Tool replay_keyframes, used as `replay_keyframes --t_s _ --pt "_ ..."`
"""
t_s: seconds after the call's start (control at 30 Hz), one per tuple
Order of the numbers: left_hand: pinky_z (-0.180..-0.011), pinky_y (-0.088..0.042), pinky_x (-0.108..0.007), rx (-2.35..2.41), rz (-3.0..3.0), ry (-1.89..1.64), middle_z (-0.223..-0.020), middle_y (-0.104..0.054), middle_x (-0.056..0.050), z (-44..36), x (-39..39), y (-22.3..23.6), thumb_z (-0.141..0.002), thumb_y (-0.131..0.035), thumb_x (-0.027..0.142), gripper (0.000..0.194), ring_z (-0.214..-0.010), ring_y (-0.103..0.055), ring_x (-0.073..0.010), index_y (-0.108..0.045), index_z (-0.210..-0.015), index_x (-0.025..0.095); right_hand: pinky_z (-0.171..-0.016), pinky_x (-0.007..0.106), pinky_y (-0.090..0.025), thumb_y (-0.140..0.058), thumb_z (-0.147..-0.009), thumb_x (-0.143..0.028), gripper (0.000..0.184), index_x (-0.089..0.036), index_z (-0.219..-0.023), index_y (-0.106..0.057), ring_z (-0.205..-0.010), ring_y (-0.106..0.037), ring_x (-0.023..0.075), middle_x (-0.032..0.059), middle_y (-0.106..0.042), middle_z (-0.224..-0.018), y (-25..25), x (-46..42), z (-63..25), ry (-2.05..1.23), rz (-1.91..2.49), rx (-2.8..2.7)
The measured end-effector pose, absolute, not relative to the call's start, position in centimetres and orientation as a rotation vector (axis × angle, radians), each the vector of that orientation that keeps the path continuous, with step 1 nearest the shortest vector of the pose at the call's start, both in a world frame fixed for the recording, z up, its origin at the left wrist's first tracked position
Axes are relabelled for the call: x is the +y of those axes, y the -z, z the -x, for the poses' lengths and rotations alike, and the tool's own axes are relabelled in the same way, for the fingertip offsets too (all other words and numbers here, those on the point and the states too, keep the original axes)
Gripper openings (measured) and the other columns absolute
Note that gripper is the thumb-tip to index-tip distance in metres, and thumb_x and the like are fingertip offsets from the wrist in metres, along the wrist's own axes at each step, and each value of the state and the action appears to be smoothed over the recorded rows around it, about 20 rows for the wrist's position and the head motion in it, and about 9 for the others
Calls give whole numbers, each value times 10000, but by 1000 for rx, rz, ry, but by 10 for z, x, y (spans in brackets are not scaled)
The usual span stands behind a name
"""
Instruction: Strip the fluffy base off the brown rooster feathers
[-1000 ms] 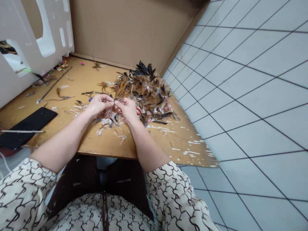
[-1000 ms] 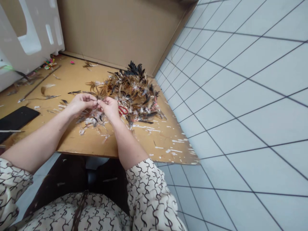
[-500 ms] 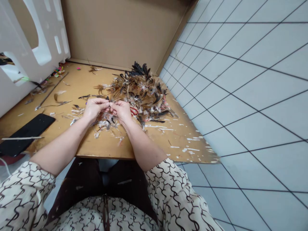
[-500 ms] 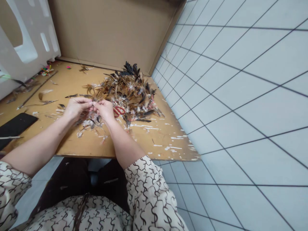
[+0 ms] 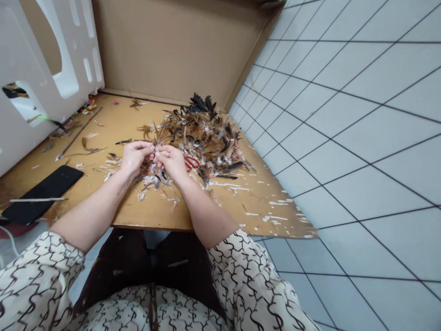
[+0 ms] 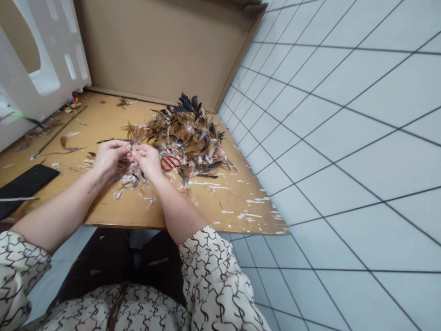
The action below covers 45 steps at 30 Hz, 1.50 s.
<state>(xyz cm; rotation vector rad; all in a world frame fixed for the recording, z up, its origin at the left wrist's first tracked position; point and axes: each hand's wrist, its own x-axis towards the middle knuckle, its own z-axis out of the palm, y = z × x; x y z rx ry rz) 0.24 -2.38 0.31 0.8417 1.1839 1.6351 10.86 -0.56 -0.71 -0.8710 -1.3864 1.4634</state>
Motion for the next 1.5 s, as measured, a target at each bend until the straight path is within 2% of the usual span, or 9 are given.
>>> replay_keyframes --t_s 0.17,0.37,0.53,0.8,0.97,1.13,1.37,1.5 --pt "-489 -437 -202 1247 -913 -1665 -449 -554 39 1 -21 -1 -525 -670 141 72 -416 -490 -65 -600 -542 140 -451 190 -349 -584 -731 -297 185 -181 -604 -516 -389 -412 53 -64 -515 -450 14 -2 -112 -1191 966 -1613" --pt "-480 -380 -187 1379 -1113 -1645 -454 -540 42 0 -21 2 -561 -627 109 51 -435 -451 -63 -601 -535 144 -548 227 -328 -558 -739 -298 199 -188 -575 -537 -503 -407 88 -53 -477 -500 14 -5 -113 -742 1025 -1747" --pt "-534 -392 -191 1432 -1230 -1651 -521 -579 32 -1 -20 7 -561 -599 109 47 -504 -480 -75 -610 -548 153 -603 237 -340 -523 -766 -311 247 -196 -550 -490 -582 -422 106 -37 -463 -544 15 -9 -109 -680 962 -1715" --pt "-496 -371 -182 1411 -1231 -1639 -475 -538 50 -2 -20 7 -535 -594 109 54 -471 -446 -71 -599 -535 163 -653 252 -375 -534 -750 -264 252 -201 -532 -425 -633 -421 112 -15 -463 -635 14 -11 -106 -573 928 -1702" --pt "-478 -349 -182 1380 -1211 -1631 -473 -534 49 -5 -21 6 -544 -600 103 49 -456 -433 -64 -595 -537 152 -712 267 -412 -533 -744 -239 225 -202 -545 -436 -728 -488 130 17 -530 -727 13 -12 -106 -582 848 -1649" --pt "-468 -326 -187 1349 -1206 -1617 -449 -500 54 -6 -23 5 -558 -657 139 76 -446 -408 -61 -588 -528 151 -731 265 -433 -545 -751 -291 213 -197 -571 -479 -729 -521 128 13 -569 -707 15 -9 -105 -706 832 -1565" --pt "-482 -335 -204 1299 -1192 -1611 -478 -529 40 -7 -22 8 -534 -727 219 176 -456 -428 -67 -567 -523 147 -520 207 -391 -561 -753 -414 273 -188 -621 -486 -497 -437 64 -41 -516 -568 18 -2 -102 -1036 910 -1360" --pt "-497 -359 -203 1259 -1210 -1597 -479 -541 31 -8 -22 11 -558 -687 189 132 -467 -454 -75 -568 -520 147 -496 192 -385 -569 -760 -397 262 -187 -629 -484 -468 -435 46 -46 -524 -574 16 -2 -104 -1103 901 -1339"
